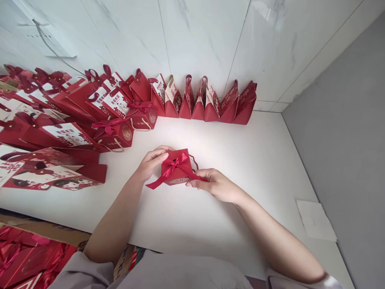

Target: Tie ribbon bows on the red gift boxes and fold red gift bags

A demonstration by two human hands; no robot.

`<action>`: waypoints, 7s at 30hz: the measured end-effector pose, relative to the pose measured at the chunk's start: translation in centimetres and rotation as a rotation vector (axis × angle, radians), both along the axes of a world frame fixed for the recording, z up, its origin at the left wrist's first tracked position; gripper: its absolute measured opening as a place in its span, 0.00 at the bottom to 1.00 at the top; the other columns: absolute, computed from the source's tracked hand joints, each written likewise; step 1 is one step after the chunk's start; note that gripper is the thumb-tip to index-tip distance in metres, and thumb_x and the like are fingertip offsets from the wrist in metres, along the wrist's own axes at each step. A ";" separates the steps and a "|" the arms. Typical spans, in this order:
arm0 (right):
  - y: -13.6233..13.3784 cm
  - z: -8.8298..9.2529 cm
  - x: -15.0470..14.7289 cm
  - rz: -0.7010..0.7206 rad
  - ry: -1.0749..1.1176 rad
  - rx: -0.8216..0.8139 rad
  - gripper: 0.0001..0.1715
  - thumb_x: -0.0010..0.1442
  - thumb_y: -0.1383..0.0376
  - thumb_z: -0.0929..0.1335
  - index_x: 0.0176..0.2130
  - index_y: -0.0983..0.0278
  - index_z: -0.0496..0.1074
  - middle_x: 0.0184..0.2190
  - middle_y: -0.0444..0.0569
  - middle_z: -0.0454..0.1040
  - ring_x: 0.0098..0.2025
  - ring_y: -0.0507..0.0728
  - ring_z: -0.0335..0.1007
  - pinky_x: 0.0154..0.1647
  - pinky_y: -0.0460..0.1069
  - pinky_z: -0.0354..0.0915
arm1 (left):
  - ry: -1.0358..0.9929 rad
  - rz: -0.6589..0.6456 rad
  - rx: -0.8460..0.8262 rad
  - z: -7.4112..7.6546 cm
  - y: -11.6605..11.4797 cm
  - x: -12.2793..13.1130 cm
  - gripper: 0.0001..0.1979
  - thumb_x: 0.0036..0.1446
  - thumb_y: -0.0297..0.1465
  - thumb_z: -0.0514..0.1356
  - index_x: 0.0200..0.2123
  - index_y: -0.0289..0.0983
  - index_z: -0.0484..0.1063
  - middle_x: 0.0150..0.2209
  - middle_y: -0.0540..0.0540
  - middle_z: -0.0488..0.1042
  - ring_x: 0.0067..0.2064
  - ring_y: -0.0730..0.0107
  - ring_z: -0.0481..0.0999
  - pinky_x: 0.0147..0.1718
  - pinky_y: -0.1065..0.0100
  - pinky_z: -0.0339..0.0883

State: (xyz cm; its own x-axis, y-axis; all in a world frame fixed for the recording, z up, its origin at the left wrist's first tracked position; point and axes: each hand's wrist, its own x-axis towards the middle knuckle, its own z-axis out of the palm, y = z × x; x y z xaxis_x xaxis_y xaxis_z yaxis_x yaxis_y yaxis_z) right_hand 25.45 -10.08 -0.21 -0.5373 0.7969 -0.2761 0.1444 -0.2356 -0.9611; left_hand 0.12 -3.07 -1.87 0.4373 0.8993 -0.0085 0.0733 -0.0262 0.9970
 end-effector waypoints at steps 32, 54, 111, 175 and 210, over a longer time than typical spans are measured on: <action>1.7 -0.3 -4.5 -0.083 -0.843 1.305 0.15 0.70 0.67 0.58 0.36 0.64 0.70 0.33 0.52 0.70 0.34 0.59 0.60 0.38 0.53 0.57 | -0.055 0.284 0.148 -1.4 -0.7 2.0 0.17 0.63 0.40 0.57 0.28 0.36 0.75 0.47 0.42 0.71 0.50 0.62 0.72 0.50 0.63 0.66; 2.3 2.2 -1.2 0.033 -0.415 0.502 0.06 0.64 0.62 0.64 0.34 0.60 0.66 0.34 0.45 0.71 0.34 0.54 0.66 0.36 0.49 0.62 | -0.057 0.110 0.098 -1.5 0.0 0.6 0.20 0.59 0.41 0.60 0.20 0.36 0.68 0.46 0.42 0.72 0.49 0.59 0.72 0.50 0.61 0.64; 7.1 -1.7 -0.4 0.121 0.136 0.286 0.26 0.66 0.51 0.64 0.23 0.64 0.69 0.57 0.49 0.68 0.55 0.61 0.66 0.58 0.57 0.61 | 0.440 0.301 0.784 -0.8 -1.8 2.4 0.15 0.63 0.29 0.55 0.22 0.38 0.68 0.42 0.45 0.76 0.45 0.64 0.72 0.46 0.59 0.67; 9.8 0.1 -1.7 0.050 0.077 0.386 0.27 0.61 0.43 0.64 0.30 0.63 0.72 0.50 0.51 0.75 0.55 0.61 0.69 0.59 0.56 0.59 | 0.062 -0.020 0.077 0.6 1.6 1.9 0.18 0.58 0.46 0.60 0.38 0.36 0.76 0.41 0.44 0.78 0.44 0.60 0.77 0.47 0.60 0.68; 5.6 1.3 -0.1 -0.255 -0.162 0.374 0.23 0.64 0.44 0.63 0.45 0.58 0.70 0.57 0.49 0.70 0.60 0.62 0.63 0.61 0.57 0.56 | 0.250 0.333 0.041 1.5 -0.9 1.2 0.19 0.56 0.49 0.61 0.42 0.42 0.69 0.47 0.45 0.74 0.48 0.63 0.74 0.47 0.63 0.65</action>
